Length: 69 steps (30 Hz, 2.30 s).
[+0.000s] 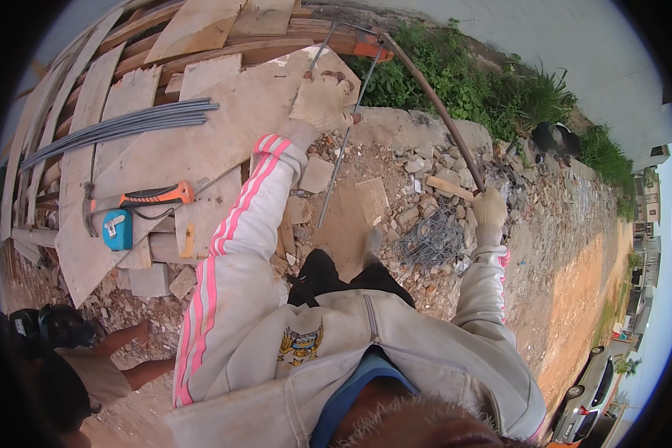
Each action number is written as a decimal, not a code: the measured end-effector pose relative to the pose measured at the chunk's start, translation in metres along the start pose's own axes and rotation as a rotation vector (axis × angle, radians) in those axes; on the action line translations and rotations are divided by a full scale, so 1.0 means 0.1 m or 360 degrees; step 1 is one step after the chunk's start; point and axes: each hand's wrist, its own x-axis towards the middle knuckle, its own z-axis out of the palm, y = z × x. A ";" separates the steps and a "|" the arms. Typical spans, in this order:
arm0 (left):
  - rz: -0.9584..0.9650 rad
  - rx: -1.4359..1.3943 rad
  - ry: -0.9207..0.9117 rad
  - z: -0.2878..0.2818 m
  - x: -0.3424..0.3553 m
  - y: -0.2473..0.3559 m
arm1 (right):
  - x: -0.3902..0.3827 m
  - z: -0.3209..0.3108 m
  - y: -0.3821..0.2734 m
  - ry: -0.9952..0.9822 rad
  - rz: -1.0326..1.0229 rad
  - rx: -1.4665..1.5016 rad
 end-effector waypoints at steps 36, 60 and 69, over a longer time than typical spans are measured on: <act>0.0103 -0.0195 -0.0185 0.03 -0.09 0.04 | 0.06 0.11 0.19 0.0002 -0.0168 -0.0155; -0.0562 0.0210 0.0362 0.06 0.21 -0.32 | 0.75 0.43 -1.35 -0.0512 -0.0498 0.1426; -0.0650 0.0020 0.0352 0.01 0.41 -0.24 | -0.26 0.54 -2.30 -0.1548 -0.0345 0.2634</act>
